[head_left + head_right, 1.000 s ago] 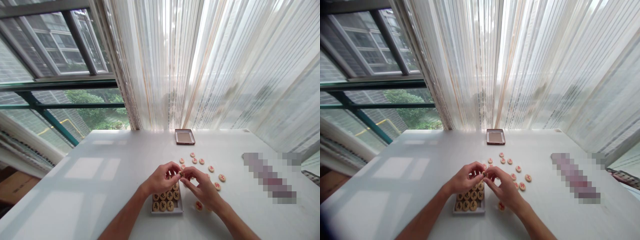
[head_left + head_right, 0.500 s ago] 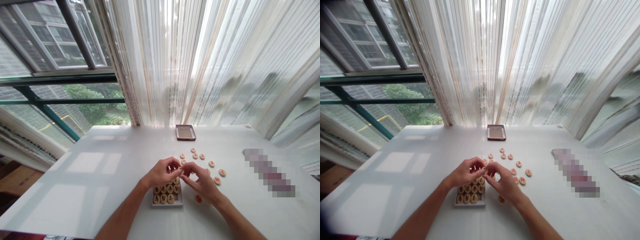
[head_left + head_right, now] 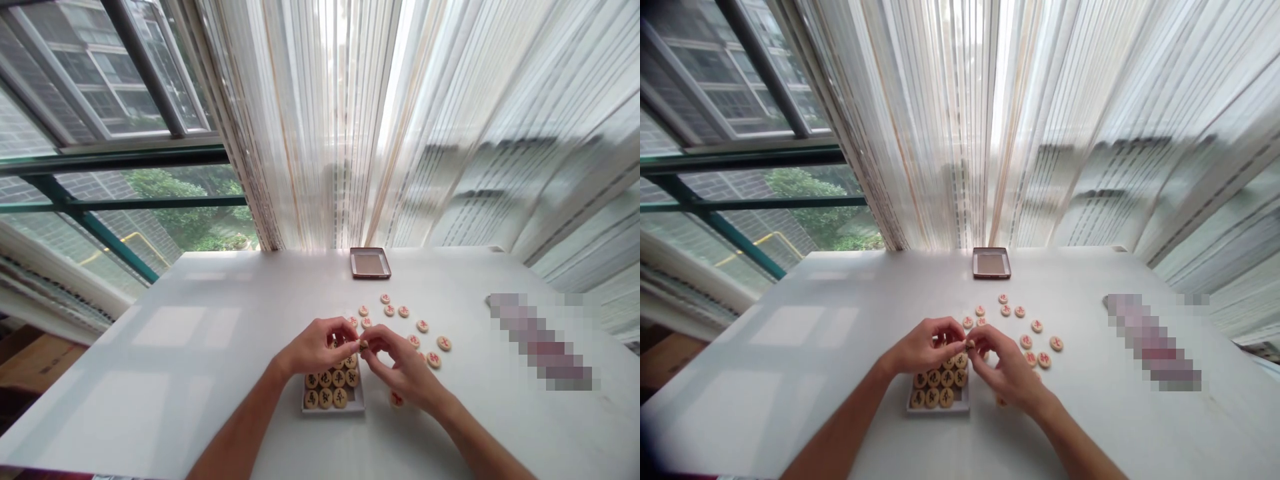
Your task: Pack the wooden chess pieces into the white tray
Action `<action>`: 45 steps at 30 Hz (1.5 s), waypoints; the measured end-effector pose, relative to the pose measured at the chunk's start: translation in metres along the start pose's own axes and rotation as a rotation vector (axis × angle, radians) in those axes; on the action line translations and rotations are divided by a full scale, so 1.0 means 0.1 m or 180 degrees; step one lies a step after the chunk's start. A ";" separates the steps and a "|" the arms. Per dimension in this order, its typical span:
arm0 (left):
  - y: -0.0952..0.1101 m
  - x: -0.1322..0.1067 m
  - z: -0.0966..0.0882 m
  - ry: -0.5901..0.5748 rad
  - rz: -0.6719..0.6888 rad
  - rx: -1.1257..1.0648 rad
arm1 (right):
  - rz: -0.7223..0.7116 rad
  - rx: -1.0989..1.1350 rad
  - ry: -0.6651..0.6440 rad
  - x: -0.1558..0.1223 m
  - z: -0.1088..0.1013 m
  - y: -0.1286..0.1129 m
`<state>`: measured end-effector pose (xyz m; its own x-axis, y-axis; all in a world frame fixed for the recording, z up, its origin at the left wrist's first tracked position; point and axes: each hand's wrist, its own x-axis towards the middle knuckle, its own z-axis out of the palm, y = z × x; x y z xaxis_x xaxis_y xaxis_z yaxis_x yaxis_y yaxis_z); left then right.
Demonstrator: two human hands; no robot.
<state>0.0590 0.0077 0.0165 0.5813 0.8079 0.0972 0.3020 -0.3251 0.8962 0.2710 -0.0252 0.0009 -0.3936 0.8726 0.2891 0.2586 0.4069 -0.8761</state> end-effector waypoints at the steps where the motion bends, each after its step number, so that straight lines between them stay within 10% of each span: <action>1: 0.00 0.00 -0.02 -0.0001 0.0011 0.0047 | -0.0034 -0.0001 0.0028 0.00 -0.01 0.01; 45: -0.22 -0.03 -0.08 -0.0222 -0.0104 0.1694 | 0.0438 0.0456 -0.0187 -0.01 -0.12 0.10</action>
<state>0.0441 0.0161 -0.0002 0.6085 0.7931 0.0275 0.6516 -0.5192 0.5530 0.2840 -0.0190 -0.0033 -0.4152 0.8983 0.1436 0.1870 0.2387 -0.9529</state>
